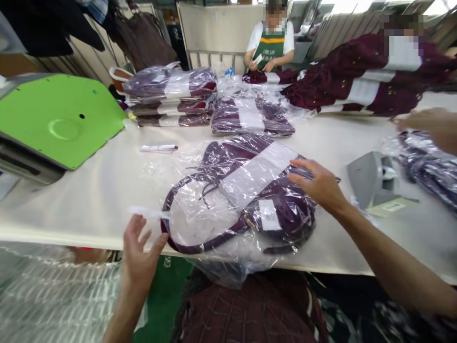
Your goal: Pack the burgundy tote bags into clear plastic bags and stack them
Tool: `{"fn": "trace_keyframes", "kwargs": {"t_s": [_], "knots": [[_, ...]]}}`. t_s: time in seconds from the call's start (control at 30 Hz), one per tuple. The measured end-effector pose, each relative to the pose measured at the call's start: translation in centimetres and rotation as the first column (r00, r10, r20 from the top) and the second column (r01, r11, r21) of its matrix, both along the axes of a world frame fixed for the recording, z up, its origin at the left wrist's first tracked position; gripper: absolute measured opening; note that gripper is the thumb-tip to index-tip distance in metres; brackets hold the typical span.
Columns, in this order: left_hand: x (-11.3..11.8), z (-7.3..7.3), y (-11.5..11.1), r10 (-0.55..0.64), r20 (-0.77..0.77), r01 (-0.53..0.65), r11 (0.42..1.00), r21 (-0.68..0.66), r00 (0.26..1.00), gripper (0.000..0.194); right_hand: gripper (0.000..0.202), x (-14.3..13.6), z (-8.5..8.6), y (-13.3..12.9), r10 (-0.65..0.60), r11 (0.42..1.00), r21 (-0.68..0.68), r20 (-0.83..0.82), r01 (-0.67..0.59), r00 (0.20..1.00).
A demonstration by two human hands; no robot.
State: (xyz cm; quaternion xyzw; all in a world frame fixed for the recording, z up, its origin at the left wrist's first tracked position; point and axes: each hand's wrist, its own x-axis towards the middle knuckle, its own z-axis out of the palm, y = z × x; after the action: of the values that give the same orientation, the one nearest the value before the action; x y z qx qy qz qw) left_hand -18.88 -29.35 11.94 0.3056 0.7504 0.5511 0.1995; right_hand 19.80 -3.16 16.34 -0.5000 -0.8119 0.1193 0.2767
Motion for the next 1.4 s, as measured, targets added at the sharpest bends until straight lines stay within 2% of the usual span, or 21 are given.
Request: {"fn": "trace_keyframes", "kwargs": {"t_s": [0.07,0.13,0.2,0.27,0.33,0.4,0.47,0.5,0.57,0.6,0.67,0.73,0.77,0.87,0.97,1.03,1.07,1.17,1.27,1.33,1.4], "knots": [[0.0,0.0,-0.1,-0.115,-0.345,0.106,0.993,-0.045,0.932,0.081,0.044,-1.2,0.4,-4.4,0.326,0.942,-0.093,0.034,-0.321,0.945],[0.2,-0.2,0.1,-0.3,-0.548,0.255,0.954,-0.159,0.781,0.073,0.056,-2.0,-0.7,-7.8,0.479,0.877,-0.111,0.132,-0.467,0.868],[0.4,-0.8,0.4,-0.437,-0.66,0.353,0.897,-0.268,0.61,0.046,0.057,-2.2,-2.8,-9.7,0.476,0.878,-0.049,0.203,-0.477,0.856],[0.4,-1.4,0.6,-0.51,-0.718,0.392,0.852,-0.346,0.474,0.015,0.037,-1.9,-4.9,-10.5,0.46,0.883,0.004,0.188,-0.469,0.868],[0.0,-1.5,0.6,-0.515,-0.746,0.404,0.844,-0.354,0.422,0.012,0.019,-1.4,-5.7,-10.7,0.465,0.88,0.044,0.121,-0.473,0.877],[-0.4,-0.8,0.4,-0.445,-0.76,0.382,0.881,-0.278,0.473,0.014,0.019,-0.9,-4.7,-10.8,0.455,0.884,0.095,0.051,-0.458,0.889],[-0.7,0.4,0.2,-0.363,-0.754,0.374,0.912,-0.168,0.548,0.014,0.018,-0.9,-2.2,-11.3,0.429,0.894,0.154,-0.026,-0.42,0.903],[-0.8,0.9,0.2,-0.363,-0.746,0.403,0.905,-0.138,0.559,0.013,0.02,-1.2,-0.7,-11.8,0.432,0.894,0.165,-0.074,-0.417,0.899],[-0.8,1.4,0.1,-0.486,-0.73,0.536,0.822,-0.194,0.481,0.021,0.02,-2.6,2.0,-13.5,0.518,0.855,0.096,-0.183,-0.509,0.836],[-0.7,1.3,0.1,-0.577,-0.711,0.601,0.752,-0.27,0.402,0.031,0.018,-3.5,2.8,-14.6,0.589,0.796,0.008,-0.243,-0.605,0.771],[-0.5,0.5,0.2,-0.715,-0.653,0.658,0.62,-0.428,0.249,0.038,0.014,-5.9,3.0,-17.3,0.714,0.563,-0.216,-0.359,-0.798,0.601],[-0.6,-0.2,0.4,-0.761,-0.621,0.638,0.575,-0.512,0.188,0.027,0.018,-8.9,1.3,-19.7,0.752,0.325,-0.39,-0.446,-0.862,0.486],[-0.6,-0.2,0.6,-0.762,-0.621,0.629,0.576,-0.522,0.183,0.021,0.021,-10.6,0.1,-20.7,0.753,0.248,-0.442,-0.473,-0.862,0.458],[-0.6,2.2,1.7,-0.723,-0.669,0.676,0.58,-0.453,0.172,0.013,0.04,-16.2,-3.5,-22.4,0.712,0.149,-0.526,-0.53,-0.837,0.46],[0.0,7.4,3.5,-0.674,-0.717,0.76,0.556,-0.336,0.177,0.022,0.049,-21.3,-4.6,-22.6,0.563,0.124,-0.573,-0.632,-0.81,0.533],[1.0,11.1,5.0,-0.637,-0.744,0.765,0.577,-0.284,0.204,0.027,0.031,-23.2,-3.7,-21.9,0.403,0.156,-0.58,-0.702,-0.799,0.588],[1.6,12.7,5.8,-0.609,-0.762,0.751,0.605,-0.265,0.222,0.027,0.026,-23.6,-2.9,-21.4,0.315,0.211,-0.578,-0.723,-0.788,0.615],[4.2,16.6,8.3,-0.517,-0.812,0.691,0.692,-0.211,0.269,0.024,0.035,-23.0,-0.3,-18.9,0.051,0.508,-0.535,-0.765,-0.676,0.643],[7.4,19.7,10.1,-0.512,-0.818,0.708,0.678,-0.198,0.262,0.024,0.032,-21.1,1.7,-15.3,-0.075,0.813,-0.394,-0.801,-0.429,0.594],[9.4,21.8,10.7,-0.528,-0.821,0.731,0.645,-0.223,0.216,0.032,0.03,-19.3,2.4,-12.6,-0.091,0.939,-0.282,-0.757,-0.198,0.647],[10.9,23.7,11.0,-0.526,-0.843,0.722,0.626,-0.295,0.112,0.049,0.033,-16.9,2.6,-10.0,-0.082,0.989,-0.15,-0.602,-0.011,0.794]]}}
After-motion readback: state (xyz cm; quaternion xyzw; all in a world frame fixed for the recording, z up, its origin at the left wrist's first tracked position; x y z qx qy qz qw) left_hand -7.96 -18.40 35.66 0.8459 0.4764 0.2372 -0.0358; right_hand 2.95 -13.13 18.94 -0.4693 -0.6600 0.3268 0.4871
